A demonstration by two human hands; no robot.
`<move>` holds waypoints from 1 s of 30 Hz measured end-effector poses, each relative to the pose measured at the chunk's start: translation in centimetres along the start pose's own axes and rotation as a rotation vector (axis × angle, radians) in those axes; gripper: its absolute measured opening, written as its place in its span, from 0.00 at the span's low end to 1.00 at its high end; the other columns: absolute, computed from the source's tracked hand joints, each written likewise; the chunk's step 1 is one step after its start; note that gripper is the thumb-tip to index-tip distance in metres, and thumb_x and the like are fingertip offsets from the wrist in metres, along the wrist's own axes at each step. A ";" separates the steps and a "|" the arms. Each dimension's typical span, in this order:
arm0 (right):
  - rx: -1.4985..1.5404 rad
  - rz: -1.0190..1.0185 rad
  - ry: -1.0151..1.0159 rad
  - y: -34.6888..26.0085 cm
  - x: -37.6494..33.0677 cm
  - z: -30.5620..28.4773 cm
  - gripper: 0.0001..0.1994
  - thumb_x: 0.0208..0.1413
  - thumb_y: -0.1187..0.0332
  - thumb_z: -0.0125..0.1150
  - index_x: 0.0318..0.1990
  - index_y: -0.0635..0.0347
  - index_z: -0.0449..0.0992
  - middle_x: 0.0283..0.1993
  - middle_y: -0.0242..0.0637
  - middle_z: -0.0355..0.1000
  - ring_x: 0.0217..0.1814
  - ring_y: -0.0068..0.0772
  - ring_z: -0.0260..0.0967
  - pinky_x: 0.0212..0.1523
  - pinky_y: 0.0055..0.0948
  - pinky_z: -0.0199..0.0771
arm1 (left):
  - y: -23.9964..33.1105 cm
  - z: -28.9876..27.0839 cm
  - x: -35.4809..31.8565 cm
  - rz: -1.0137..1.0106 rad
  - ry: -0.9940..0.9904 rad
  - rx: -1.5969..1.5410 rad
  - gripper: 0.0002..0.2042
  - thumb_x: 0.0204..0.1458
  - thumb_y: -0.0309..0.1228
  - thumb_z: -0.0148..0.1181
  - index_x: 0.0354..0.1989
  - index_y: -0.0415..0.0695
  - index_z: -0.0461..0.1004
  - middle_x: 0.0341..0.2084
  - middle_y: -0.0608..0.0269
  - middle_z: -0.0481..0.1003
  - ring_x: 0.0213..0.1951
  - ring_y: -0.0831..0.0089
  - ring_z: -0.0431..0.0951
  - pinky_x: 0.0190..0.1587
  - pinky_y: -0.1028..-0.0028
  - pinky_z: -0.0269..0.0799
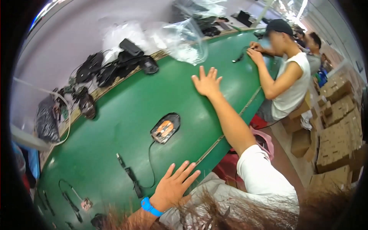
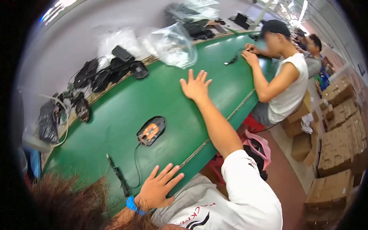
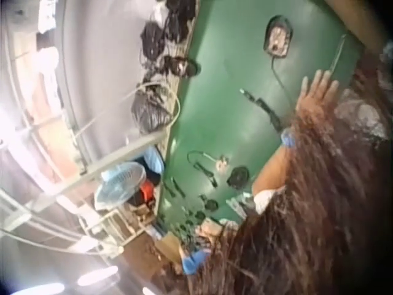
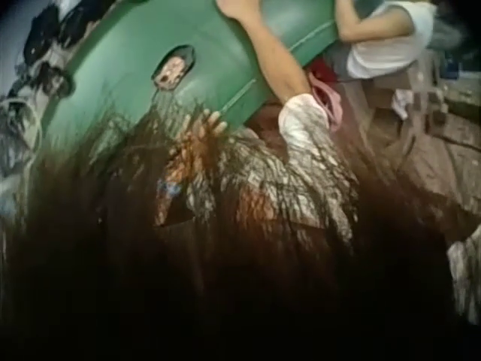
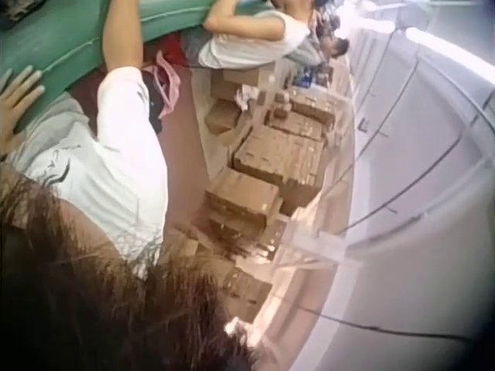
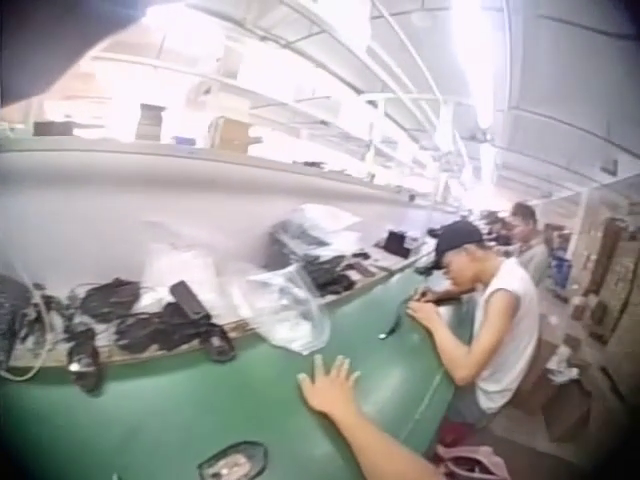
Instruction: Assembling the internal components and casing of computer mice at a manufacturing station.
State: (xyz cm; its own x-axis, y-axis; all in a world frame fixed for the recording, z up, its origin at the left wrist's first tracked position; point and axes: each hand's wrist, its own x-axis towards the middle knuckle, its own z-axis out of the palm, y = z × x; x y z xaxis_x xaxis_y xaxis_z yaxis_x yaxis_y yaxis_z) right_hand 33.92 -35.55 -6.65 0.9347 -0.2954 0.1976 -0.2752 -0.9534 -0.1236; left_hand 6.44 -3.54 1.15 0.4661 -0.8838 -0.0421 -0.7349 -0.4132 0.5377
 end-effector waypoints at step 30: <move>0.314 -0.747 0.652 0.8 19.0 6.7 0.15 0.59 0.69 0.58 0.51 0.65 0.76 0.47 0.54 0.75 0.50 0.58 0.71 0.52 0.51 0.71 | 3.6 3.9 0.0 -0.281 0.242 0.017 0.43 0.39 0.36 0.68 0.71 0.64 0.62 0.79 0.55 0.44 0.78 0.56 0.44 0.75 0.43 0.42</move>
State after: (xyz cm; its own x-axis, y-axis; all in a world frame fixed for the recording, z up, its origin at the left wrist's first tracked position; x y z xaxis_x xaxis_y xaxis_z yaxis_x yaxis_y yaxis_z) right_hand 52.99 -41.52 -9.46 0.5140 0.2994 0.8039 0.4824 -0.8758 0.0177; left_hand 1.89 -5.89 -0.25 0.7526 -0.6583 0.0155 -0.5688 -0.6381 0.5189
